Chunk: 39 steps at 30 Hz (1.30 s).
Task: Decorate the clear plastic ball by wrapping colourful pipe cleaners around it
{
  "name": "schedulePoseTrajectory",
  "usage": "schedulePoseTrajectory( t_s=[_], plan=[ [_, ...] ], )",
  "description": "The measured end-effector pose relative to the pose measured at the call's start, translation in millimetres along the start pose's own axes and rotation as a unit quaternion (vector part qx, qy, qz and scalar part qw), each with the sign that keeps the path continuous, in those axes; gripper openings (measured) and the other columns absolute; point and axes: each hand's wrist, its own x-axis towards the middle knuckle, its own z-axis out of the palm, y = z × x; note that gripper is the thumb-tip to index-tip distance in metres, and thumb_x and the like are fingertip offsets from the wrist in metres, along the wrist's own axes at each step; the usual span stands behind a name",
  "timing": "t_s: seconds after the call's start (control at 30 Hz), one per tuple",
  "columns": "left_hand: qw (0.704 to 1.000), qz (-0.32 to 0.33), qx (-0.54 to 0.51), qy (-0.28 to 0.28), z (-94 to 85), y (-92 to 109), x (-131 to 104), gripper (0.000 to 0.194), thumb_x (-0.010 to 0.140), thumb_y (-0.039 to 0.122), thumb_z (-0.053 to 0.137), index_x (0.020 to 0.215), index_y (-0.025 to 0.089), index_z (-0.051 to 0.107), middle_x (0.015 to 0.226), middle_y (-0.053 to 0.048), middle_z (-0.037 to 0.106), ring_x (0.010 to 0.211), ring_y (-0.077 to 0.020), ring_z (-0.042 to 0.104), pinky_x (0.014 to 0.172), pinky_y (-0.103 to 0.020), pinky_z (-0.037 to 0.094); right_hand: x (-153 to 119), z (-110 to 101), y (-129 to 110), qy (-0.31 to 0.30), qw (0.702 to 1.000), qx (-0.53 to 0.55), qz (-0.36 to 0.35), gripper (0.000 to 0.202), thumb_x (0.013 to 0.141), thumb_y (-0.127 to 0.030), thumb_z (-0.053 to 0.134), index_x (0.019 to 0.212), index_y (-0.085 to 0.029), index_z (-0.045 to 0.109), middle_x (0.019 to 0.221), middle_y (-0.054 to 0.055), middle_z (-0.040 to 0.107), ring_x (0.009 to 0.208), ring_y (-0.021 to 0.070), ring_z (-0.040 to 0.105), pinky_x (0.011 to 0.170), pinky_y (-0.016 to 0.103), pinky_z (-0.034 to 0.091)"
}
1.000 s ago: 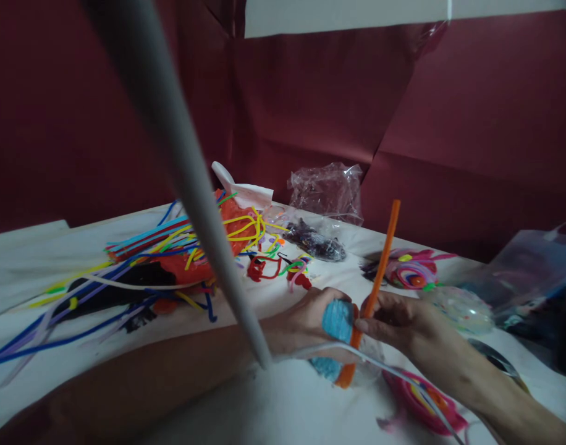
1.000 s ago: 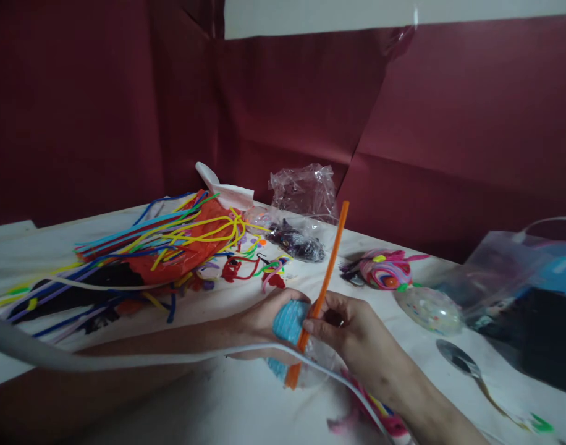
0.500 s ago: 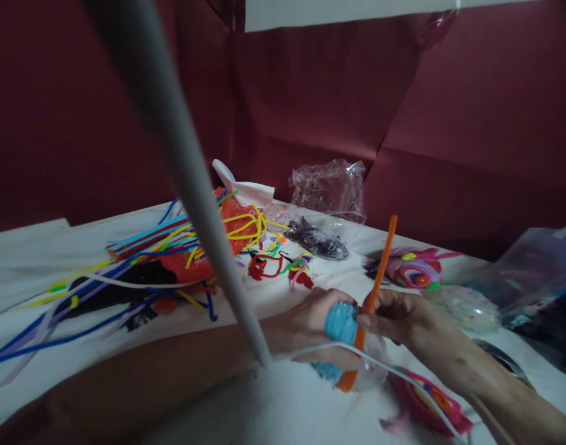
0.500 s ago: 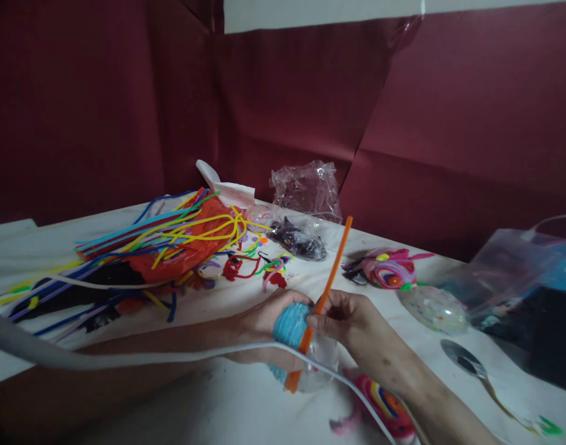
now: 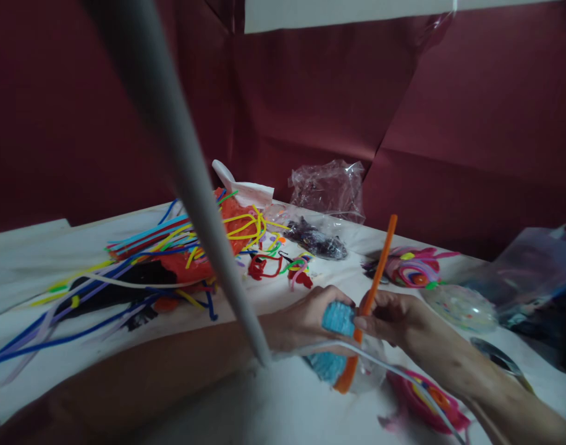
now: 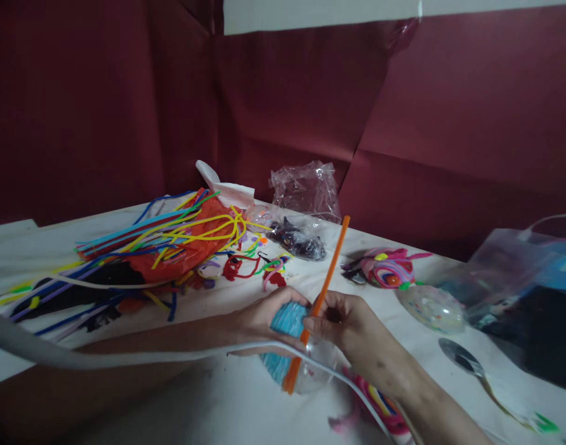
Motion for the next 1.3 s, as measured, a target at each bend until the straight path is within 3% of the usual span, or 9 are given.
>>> schedulePoseTrajectory(
  t_s=[0.13, 0.43, 0.73, 0.9, 1.07, 1.3],
  plan=[
    [1.000, 0.001, -0.013, 0.004, -1.6, 4.2, 2.2, 0.064, 0.057, 0.050, 0.073, 0.109, 0.021, 0.048, 0.100, -0.002, 0.052, 0.094, -0.0206, 0.050, 0.080, -0.029, 0.040, 1.0, 0.9, 1.6, -0.009, 1.000, 0.015, 0.004, 0.051, 0.062, -0.057, 0.082, 0.067, -0.015, 0.054, 0.067, 0.004, 0.053, 0.062, 0.0215, 0.050, 0.058, 0.025, 0.044],
    [0.999, -0.010, -0.032, 0.001, -1.8, 15.3, -3.0, 0.060, 0.058, 0.045, 0.072, 0.107, 0.021, 0.047, 0.109, -0.005, 0.051, 0.110, -0.0248, 0.045, 0.092, -0.033, 0.035, -1.4, 1.2, -3.2, 0.017, 1.000, -0.005, -0.009, 0.053, 0.064, -0.064, 0.078, 0.064, -0.014, 0.060, 0.059, 0.002, 0.050, 0.050, 0.0149, 0.040, 0.046, 0.020, 0.033],
    [0.999, -0.027, -0.027, 0.006, -2.0, 17.6, -4.9, 0.060, 0.059, 0.043, 0.072, 0.108, 0.019, 0.048, 0.104, -0.004, 0.050, 0.102, -0.0237, 0.046, 0.085, -0.034, 0.038, 1.6, 0.1, 0.2, 0.049, 0.998, -0.027, -0.017, 0.057, 0.062, -0.069, 0.074, 0.061, -0.015, 0.058, 0.056, 0.001, 0.047, 0.047, 0.0147, 0.038, 0.043, 0.021, 0.031],
    [1.000, -0.007, -0.013, 0.005, -0.4, 9.6, -4.5, 0.060, 0.061, 0.044, 0.071, 0.111, 0.021, 0.046, 0.103, -0.004, 0.049, 0.100, -0.0225, 0.047, 0.084, -0.033, 0.039, -0.2, 1.1, -2.0, 0.038, 0.999, -0.013, -0.015, 0.053, 0.064, -0.065, 0.076, 0.062, -0.015, 0.058, 0.057, 0.001, 0.047, 0.048, 0.0148, 0.038, 0.043, 0.021, 0.031],
    [1.000, 0.011, -0.015, -0.003, 0.3, 7.6, -3.9, 0.059, 0.064, 0.043, 0.070, 0.113, 0.020, 0.046, 0.105, -0.005, 0.049, 0.101, -0.0217, 0.047, 0.085, -0.032, 0.039, -4.0, -2.3, -0.3, 0.001, 0.999, 0.029, -0.014, 0.046, 0.069, -0.057, 0.079, 0.068, -0.014, 0.061, 0.067, 0.005, 0.056, 0.060, 0.0206, 0.049, 0.055, 0.024, 0.041],
    [1.000, 0.003, -0.006, -0.028, -4.6, 9.9, -2.9, 0.065, 0.062, 0.043, 0.072, 0.115, 0.018, 0.045, 0.106, -0.006, 0.048, 0.100, -0.0229, 0.047, 0.084, -0.034, 0.039, -4.0, -9.3, 10.9, 0.003, 0.998, 0.046, -0.040, 0.042, 0.072, -0.051, 0.080, 0.068, -0.013, 0.064, 0.062, 0.003, 0.053, 0.054, 0.0158, 0.041, 0.051, 0.020, 0.035]
  ],
)
